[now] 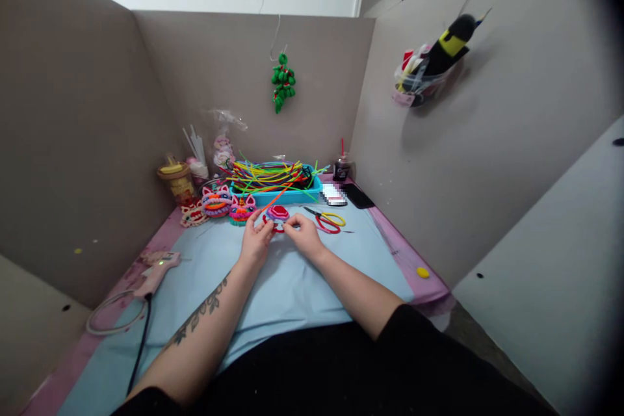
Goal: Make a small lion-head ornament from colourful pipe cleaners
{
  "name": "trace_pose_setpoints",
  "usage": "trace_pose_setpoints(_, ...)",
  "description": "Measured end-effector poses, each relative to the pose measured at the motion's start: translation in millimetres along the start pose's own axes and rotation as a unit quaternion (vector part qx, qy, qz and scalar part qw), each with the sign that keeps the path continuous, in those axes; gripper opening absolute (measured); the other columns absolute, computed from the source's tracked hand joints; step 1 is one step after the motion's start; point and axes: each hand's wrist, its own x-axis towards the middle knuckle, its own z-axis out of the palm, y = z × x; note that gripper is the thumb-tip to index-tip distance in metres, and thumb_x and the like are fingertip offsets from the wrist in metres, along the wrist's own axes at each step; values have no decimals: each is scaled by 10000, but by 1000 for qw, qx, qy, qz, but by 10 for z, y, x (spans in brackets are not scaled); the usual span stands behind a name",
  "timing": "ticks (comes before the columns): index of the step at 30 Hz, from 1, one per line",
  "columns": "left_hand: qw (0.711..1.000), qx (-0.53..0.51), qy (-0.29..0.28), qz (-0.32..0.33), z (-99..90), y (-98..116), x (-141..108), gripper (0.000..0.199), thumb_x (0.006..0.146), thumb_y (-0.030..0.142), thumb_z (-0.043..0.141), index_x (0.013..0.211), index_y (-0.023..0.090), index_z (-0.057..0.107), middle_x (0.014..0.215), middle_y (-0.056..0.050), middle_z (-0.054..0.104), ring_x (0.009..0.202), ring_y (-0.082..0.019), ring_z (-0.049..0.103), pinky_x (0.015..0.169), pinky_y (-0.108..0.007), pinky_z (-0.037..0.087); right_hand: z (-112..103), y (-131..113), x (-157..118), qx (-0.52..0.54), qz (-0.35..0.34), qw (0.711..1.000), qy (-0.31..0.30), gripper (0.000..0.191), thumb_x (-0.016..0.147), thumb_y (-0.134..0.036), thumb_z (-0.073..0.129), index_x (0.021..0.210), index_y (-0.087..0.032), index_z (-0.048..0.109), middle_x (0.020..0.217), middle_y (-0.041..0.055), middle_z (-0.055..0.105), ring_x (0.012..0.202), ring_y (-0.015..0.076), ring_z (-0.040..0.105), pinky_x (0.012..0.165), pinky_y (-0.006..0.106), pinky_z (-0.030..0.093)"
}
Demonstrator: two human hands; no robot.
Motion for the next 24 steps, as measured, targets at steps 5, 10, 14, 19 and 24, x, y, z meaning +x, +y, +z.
trace_pose_setpoints(5, 999, -10, 20, 23, 27, 22, -36, 638, 584, 242, 782, 1131, 210, 455, 759, 14, 627, 692, -104, 616, 735, -249, 466, 50, 12, -22, 7, -8, 1000, -21, 98, 695, -264, 574, 627, -195, 560, 651, 0, 587, 662, 154, 549, 684, 280, 438)
trace_pose_setpoints(10, 999, 1, 23, 34, 83, 85, -84, 688, 567, 253, 794, 1153, 202, 436, 732, 13, 627, 648, -108, 609, 706, -245, 460, 57, 6, -34, -5, -11, 1000, -24, 116, 708, -282, 570, 629, -198, 558, 641, -6, 583, 655, 151, 543, 673, 277, 439)
trace_pose_setpoints(14, 999, 3, 28, 35, 91, 109, -79, 673, 558, 259, 801, 1121, 199, 437, 719, 10, 630, 632, -116, 612, 719, -266, 466, 53, -26, -35, 7, -1, 1000, -15, 110, 707, -287, 572, 646, -196, 558, 655, -8, 588, 674, 152, 552, 691, 283, 446)
trace_pose_setpoints(19, 999, -20, 36, 15, 37, 92, -20, 580, 580, 254, 792, 1042, 194, 448, 654, 28, 618, 600, -105, 605, 695, -260, 477, 70, 0, -15, 66, 16, 998, -15, 103, 693, -289, 579, 727, -196, 550, 715, 2, 601, 723, 163, 584, 702, 285, 456)
trace_pose_setpoints(24, 999, -34, 40, 1, -4, 73, 17, 549, 574, 236, 800, 1007, 179, 466, 640, 30, 622, 577, -100, 604, 652, -242, 481, 93, 68, -6, 100, 30, 994, -25, 149, 682, -300, 600, 777, -191, 559, 757, 11, 621, 749, 171, 606, 685, 282, 457)
